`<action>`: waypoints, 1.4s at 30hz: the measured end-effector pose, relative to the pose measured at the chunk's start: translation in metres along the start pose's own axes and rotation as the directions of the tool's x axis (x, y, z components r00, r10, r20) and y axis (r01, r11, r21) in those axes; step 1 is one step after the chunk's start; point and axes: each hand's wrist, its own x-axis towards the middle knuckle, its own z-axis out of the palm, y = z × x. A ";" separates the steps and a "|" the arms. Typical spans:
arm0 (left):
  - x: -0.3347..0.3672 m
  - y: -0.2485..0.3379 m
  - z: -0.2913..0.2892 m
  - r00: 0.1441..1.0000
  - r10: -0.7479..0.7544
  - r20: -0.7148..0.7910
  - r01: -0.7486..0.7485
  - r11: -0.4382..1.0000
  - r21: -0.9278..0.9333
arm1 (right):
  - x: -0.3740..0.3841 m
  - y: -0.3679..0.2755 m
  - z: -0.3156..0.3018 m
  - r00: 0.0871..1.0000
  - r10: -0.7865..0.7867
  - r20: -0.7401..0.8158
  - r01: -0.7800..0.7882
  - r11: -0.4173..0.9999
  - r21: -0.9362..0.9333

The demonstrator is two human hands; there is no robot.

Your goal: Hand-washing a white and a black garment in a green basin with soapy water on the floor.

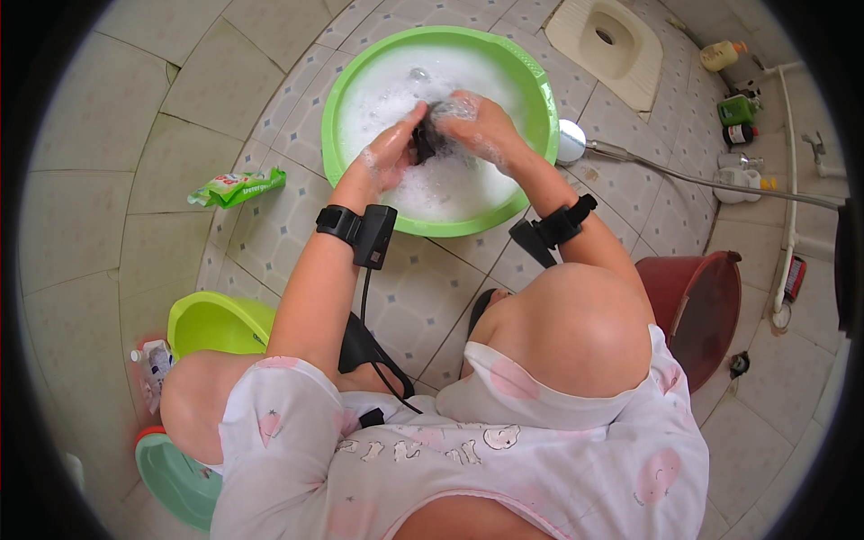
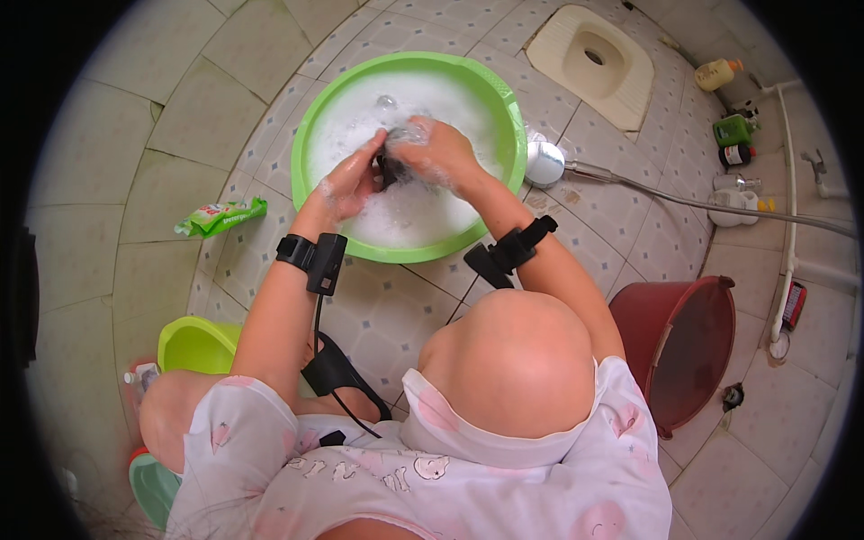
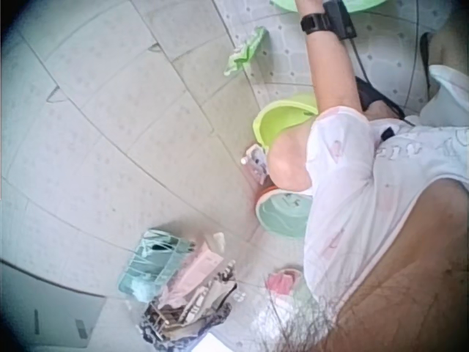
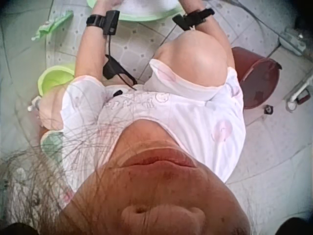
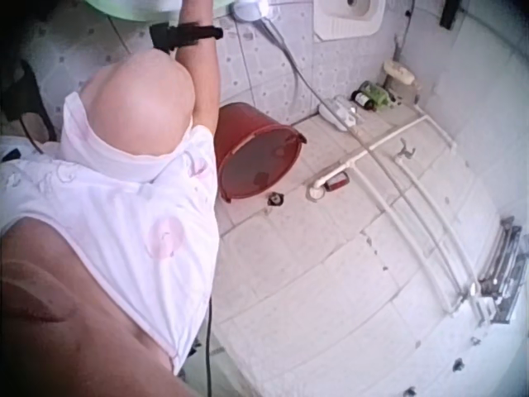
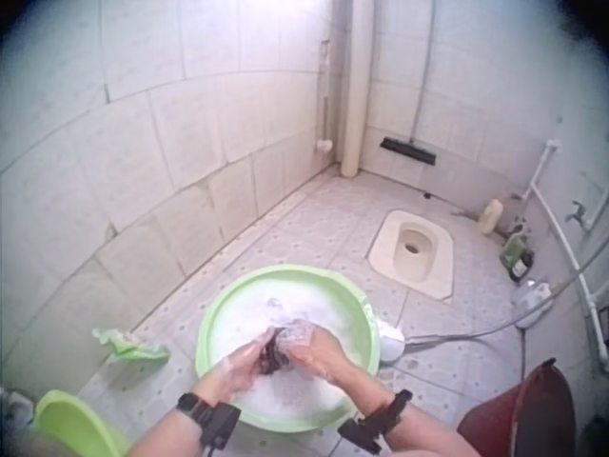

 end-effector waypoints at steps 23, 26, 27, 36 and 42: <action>-0.014 0.032 0.047 0.912 0.406 0.056 -0.409 0.896 0.169 | -0.006 0.022 -0.027 0.961 -0.038 -0.273 -0.070 0.924 -0.376; -0.004 0.042 0.019 0.827 0.559 0.056 -0.470 0.635 0.613 | -0.012 0.008 -0.038 0.959 0.054 -0.280 -0.183 0.868 -0.462; -0.001 0.046 0.009 0.779 0.622 0.071 -0.455 0.484 0.748 | -0.013 0.010 -0.039 0.977 0.022 -0.211 -0.131 0.846 -0.517; 0.021 -0.019 -0.013 0.994 0.089 0.066 -0.054 -0.131 0.990 | -0.019 0.030 0.003 0.968 0.112 0.224 0.115 0.595 -0.796; 0.030 -0.011 -0.021 0.999 0.011 0.033 -0.032 -0.062 0.998 | -0.002 0.056 0.009 0.956 0.176 0.235 0.102 0.550 -0.829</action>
